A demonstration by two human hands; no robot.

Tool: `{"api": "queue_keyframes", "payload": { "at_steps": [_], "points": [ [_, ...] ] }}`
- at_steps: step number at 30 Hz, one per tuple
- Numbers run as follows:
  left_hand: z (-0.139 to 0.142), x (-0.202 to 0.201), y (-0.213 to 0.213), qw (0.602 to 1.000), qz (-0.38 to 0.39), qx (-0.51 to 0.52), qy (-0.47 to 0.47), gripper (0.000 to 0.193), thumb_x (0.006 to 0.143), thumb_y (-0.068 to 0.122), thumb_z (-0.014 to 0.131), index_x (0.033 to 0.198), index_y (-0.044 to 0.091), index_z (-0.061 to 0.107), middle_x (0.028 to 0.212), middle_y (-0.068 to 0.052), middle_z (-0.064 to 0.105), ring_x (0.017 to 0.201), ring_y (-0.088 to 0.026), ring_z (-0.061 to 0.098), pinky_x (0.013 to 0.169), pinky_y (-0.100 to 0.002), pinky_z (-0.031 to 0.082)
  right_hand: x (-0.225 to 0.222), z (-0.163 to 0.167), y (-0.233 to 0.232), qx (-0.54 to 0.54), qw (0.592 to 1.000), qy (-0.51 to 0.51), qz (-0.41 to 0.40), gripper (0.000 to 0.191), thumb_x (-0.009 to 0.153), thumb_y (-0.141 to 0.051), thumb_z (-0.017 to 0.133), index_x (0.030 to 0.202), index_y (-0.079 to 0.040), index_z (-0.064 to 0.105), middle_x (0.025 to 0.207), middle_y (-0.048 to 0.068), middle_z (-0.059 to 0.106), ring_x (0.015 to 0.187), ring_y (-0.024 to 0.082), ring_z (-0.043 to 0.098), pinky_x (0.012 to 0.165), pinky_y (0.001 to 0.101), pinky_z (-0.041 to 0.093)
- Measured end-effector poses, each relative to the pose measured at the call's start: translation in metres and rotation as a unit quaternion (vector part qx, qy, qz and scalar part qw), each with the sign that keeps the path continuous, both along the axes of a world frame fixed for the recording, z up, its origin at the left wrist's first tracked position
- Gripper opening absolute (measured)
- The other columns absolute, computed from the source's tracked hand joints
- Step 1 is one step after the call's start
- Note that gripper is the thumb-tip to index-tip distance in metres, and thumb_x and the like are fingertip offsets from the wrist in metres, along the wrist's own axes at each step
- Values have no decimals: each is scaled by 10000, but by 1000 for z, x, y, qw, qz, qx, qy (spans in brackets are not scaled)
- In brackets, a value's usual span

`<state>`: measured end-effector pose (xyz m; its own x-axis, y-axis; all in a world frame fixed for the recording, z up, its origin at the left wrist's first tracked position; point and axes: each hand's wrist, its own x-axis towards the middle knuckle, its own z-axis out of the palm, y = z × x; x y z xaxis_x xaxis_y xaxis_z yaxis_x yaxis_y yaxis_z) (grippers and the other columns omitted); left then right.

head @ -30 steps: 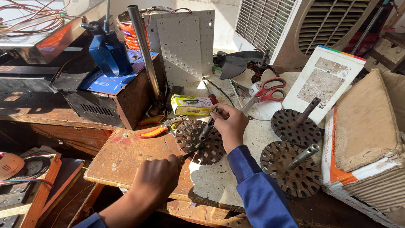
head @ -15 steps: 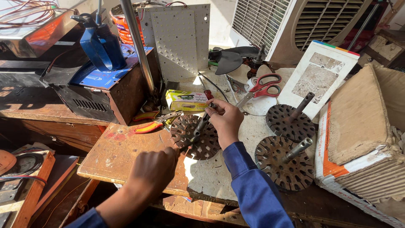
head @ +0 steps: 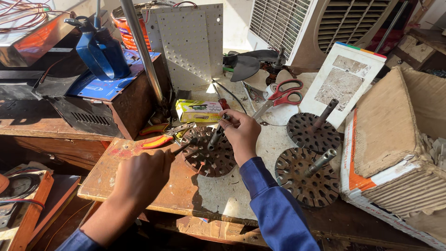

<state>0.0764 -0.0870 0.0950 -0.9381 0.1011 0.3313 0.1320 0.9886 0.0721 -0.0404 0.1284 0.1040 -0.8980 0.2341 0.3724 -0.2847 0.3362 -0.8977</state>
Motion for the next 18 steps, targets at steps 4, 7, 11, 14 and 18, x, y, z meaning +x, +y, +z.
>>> {"api": "queue_keyframes", "payload": {
  "at_steps": [4,7,11,14,18],
  "points": [
    [-6,0,0,991,-133,29,17,346,974,383,523,770,122,625,559,-128,640,465,-379,638,411,-527,487,-1,0,-1,-66,997,0,33,250,783,42,790,993,-89,822,690,-69,599,618,23,527,582,205,474],
    [-12,-10,-2,999,-30,37,5,371,1015,370,484,797,100,615,545,-145,629,475,-370,642,430,-506,503,2,-2,1,-35,999,2,33,271,776,46,789,1004,-98,814,680,-64,619,619,19,546,581,201,474],
    [-18,-22,-5,999,-15,52,-5,424,1027,408,483,767,113,640,560,-168,641,509,-388,650,479,-513,511,3,-1,2,-45,998,4,36,258,781,47,795,998,-90,819,688,-72,593,624,24,523,583,206,455],
    [-16,-30,-10,997,22,78,2,452,1035,400,487,738,107,661,587,-166,643,525,-390,647,482,-503,511,3,2,1,-27,999,-20,22,262,783,36,806,1003,-105,824,672,-70,571,618,27,509,569,217,445],
    [-18,-41,0,994,-95,48,40,400,1035,328,485,756,89,642,567,-157,628,508,-364,642,456,-503,494,6,7,-1,-39,999,-25,16,267,778,47,801,996,-105,821,680,-78,577,623,21,520,566,217,456]
  ]
}}
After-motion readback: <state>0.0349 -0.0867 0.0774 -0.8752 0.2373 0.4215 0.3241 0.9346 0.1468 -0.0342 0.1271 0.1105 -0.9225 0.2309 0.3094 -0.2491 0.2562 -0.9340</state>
